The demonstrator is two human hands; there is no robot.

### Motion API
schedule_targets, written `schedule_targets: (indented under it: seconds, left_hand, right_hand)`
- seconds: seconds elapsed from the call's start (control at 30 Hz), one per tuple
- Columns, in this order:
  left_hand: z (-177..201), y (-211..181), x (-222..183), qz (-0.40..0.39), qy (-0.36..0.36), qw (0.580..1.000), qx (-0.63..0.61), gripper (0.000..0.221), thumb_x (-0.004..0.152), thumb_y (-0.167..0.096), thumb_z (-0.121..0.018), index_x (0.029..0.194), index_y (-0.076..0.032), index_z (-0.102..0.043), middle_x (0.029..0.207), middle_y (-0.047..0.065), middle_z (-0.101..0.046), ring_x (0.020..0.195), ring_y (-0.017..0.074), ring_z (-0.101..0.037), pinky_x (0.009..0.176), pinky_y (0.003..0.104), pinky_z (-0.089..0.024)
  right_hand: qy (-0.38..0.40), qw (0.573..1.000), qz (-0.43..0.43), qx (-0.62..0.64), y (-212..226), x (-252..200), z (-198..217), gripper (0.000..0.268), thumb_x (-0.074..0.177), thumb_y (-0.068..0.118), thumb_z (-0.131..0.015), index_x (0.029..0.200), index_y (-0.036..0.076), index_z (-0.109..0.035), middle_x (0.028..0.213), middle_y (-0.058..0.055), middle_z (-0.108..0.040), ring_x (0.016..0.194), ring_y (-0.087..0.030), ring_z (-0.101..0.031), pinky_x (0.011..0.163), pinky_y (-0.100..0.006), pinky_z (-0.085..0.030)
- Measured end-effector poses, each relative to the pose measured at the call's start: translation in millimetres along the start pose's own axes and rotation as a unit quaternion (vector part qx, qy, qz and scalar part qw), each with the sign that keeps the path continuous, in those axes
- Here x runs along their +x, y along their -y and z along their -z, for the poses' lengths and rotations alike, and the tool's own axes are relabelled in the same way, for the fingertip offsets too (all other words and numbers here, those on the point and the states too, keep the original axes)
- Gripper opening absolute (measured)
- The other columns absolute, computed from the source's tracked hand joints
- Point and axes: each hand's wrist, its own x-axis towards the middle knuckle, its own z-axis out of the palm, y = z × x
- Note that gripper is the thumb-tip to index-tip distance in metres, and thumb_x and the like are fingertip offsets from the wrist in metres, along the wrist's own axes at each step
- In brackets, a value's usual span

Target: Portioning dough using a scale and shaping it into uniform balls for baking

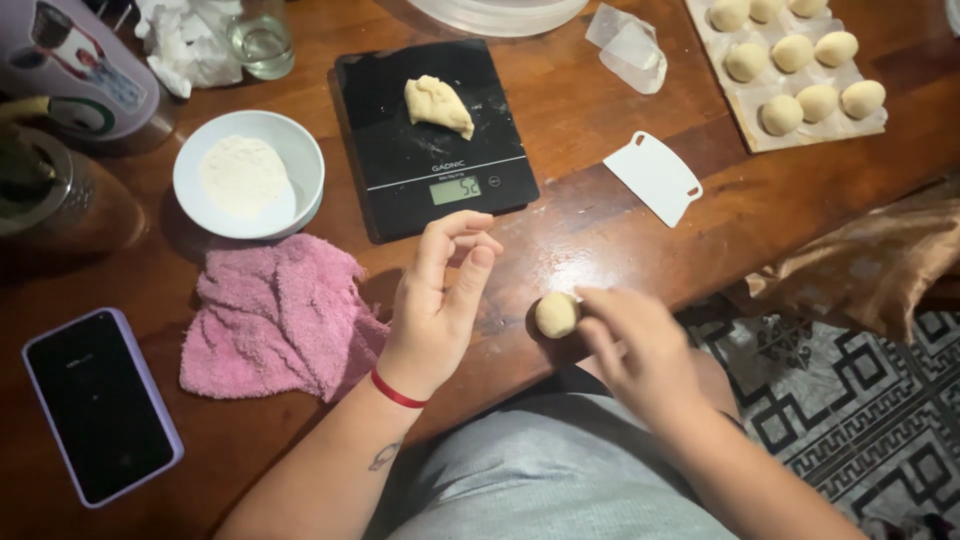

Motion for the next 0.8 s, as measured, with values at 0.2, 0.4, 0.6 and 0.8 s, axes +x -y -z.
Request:
schedule_targets:
  seconds: [0.2, 0.4, 0.6, 0.8]
  left_hand:
    - [-2.9, 8.4, -0.3, 0.0, 0.0, 1.0, 0.004, 0.033, 0.115, -0.033, -0.055, 0.139, -0.011, -0.062, 0.109, 0.009, -0.077, 0.106, 0.0258, -0.076, 0.1, 0.043, -0.058]
    - [0.6, 4.5, 1.6, 0.007, -0.002, 1.0, 0.019, 0.029, 0.115, -0.03, -0.057, 0.136, -0.011, -0.064, 0.107, 0.008, -0.078, 0.103, 0.0255, -0.077, 0.098, 0.042, -0.059]
    - [-3.6, 6.3, 2.6, 0.014, -0.011, 0.998, 0.052, 0.024, 0.109, -0.025, -0.068, 0.131, -0.015, -0.07, 0.106, 0.005, -0.081, 0.101, 0.0244, -0.079, 0.096, 0.038, -0.061]
    - [-2.6, 15.5, 3.8, 0.03, -0.02, 0.994, 0.099, 0.02, 0.108, -0.023, -0.07, 0.127, -0.018, -0.074, 0.101, 0.003, -0.083, 0.091, 0.021, -0.078, 0.087, 0.037, -0.063]
  right_hand:
    - [0.085, 0.989, 0.123, -0.006, 24.6, 34.2, -29.9, 0.059, 0.103, 0.032, -0.072, 0.154, 0.004, -0.061, 0.151, -0.023, -0.066, 0.14, -0.039, -0.063, 0.125, -0.062, -0.031]
    - [0.081, 0.99, 0.113, -0.004, -34.8, 65.6, -6.7, 0.046, 0.103, 0.038, -0.071, 0.143, 0.015, -0.074, 0.142, -0.011, -0.074, 0.143, -0.033, -0.062, 0.134, -0.059, 0.005]
    - [0.155, 0.959, 0.126, 0.202, -19.4, 51.1, 18.7, 0.032, 0.099, 0.023, -0.064, 0.123, 0.011, -0.081, 0.13, -0.016, -0.079, 0.131, -0.038, -0.072, 0.131, -0.064, -0.014]
    - [0.152, 0.962, 0.212, 0.079, -19.8, 61.3, -18.5, 0.049, 0.105, 0.046, -0.068, 0.141, 0.013, -0.071, 0.151, -0.014, -0.068, 0.147, -0.037, -0.058, 0.132, -0.067, -0.011]
